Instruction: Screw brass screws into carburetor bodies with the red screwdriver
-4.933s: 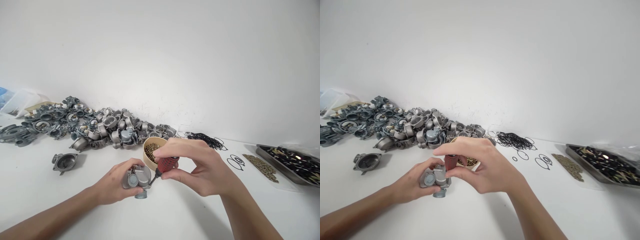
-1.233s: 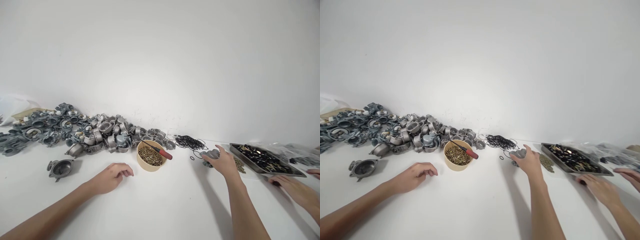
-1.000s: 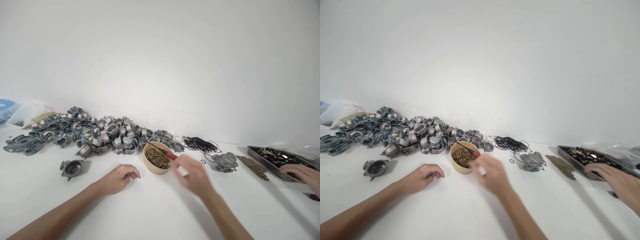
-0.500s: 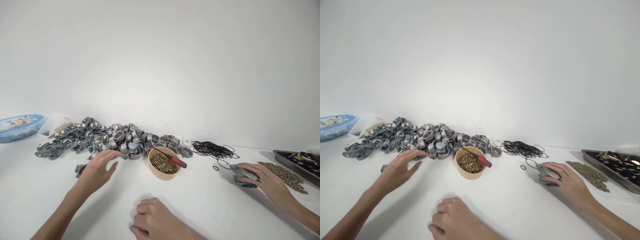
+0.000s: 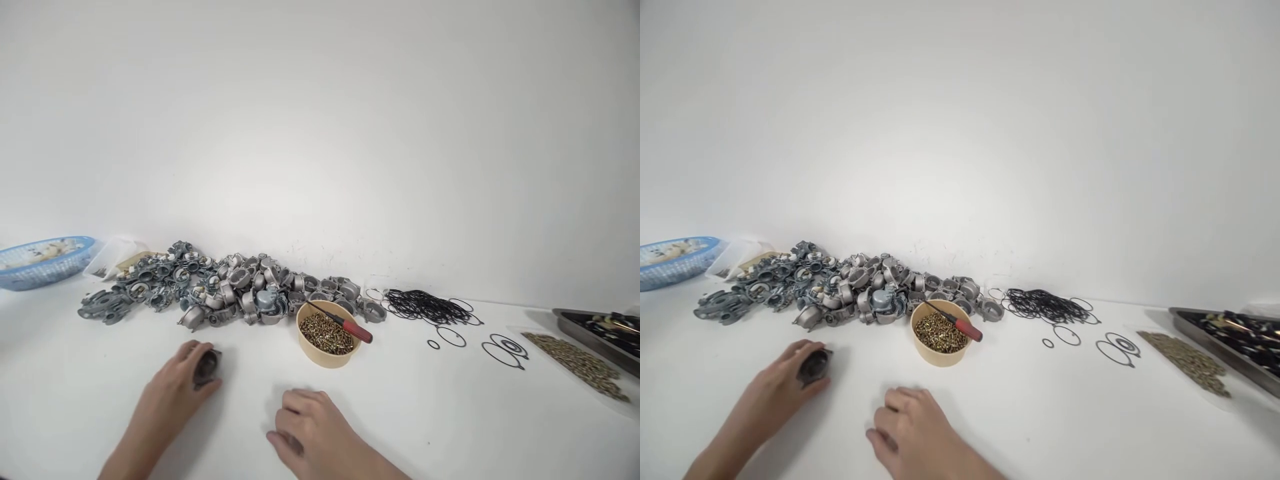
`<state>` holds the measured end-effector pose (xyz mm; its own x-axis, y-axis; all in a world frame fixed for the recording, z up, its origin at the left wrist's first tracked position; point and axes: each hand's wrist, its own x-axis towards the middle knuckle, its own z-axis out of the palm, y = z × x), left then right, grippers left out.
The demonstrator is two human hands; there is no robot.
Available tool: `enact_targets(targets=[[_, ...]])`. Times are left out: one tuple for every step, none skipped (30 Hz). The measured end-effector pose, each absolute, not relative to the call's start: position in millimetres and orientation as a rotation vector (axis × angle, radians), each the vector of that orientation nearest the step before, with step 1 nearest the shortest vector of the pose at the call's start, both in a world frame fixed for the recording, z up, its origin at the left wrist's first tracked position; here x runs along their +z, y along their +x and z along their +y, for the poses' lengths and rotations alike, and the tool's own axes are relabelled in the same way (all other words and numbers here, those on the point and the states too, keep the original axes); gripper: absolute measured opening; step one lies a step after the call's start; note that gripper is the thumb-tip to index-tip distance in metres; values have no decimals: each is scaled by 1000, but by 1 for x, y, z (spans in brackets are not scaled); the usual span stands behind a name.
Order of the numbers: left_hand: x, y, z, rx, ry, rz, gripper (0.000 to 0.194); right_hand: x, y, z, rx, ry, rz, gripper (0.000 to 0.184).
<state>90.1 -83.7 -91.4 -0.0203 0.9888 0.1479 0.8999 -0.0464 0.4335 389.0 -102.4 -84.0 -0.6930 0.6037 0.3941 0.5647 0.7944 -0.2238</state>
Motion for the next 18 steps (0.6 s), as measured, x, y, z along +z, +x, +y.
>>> enact_targets(targets=[[-94, 106, -85, 632, 2083, 1889, 49, -81, 391, -102, 126, -901, -2482, 14], [-96, 122, -86, 656, 2108, 1801, 51, -77, 393, -101, 138, -921, -2441, 12], [-98, 138, -87, 672, 2144, 1717, 54, -74, 395, -100, 156, -945, -2413, 17], [-100, 152, -87, 697, 2195, 1623, 59, -71, 397, -99, 181, -980, -2399, 27], [-102, 164, -87, 729, 2252, 1537, 66, -68, 398, -98, 213, -1028, -2397, 37], [-103, 173, -87, 764, 2309, 1469, 71, -66, 400, -98, 250, -1089, -2401, 45], [-103, 178, -86, 796, 2358, 1410, 74, -64, 401, -97, 288, -1149, -2413, 52], [-101, 178, -85, 828, 2397, 1362, 76, -64, 401, -96, 316, -1201, -2425, 56], [-98, 175, -83, 857, 2424, 1326, 75, -63, 401, -96, 331, -1237, -2437, 59], [-93, 166, -81, 880, 2439, 1305, 70, -64, 401, -95, 335, -1258, -2443, 59], [-86, 153, -76, 913, 2443, 1300, 61, -64, 401, -95, 329, -1269, -2442, 58], [-77, 136, -70, 927, 2444, 1328, 45, -65, 401, -95, 320, -1272, -2437, 56], [-67, 115, -62, 934, 2443, 1406, 35, -66, 401, -95, 316, -1272, -2433, 55], [-57, 92, -53, 962, 2422, 1532, 33, -66, 401, -95, 316, -1272, -2430, 54], [-47, 67, -42, 974, 2363, 1718, 36, -66, 401, -95, 321, -1274, -2429, 54], [-39, 43, -31, 953, 2227, 2002, 39, -66, 401, -95, 327, -1275, -2431, 54], [-33, 20, -19, 859, 2053, 2256, 43, -65, 402, -95, 333, -1275, -2434, 53], [-30, 0, -8, 814, 1945, 2373, 50, -64, 402, -95, 339, -1275, -2437, 53]])
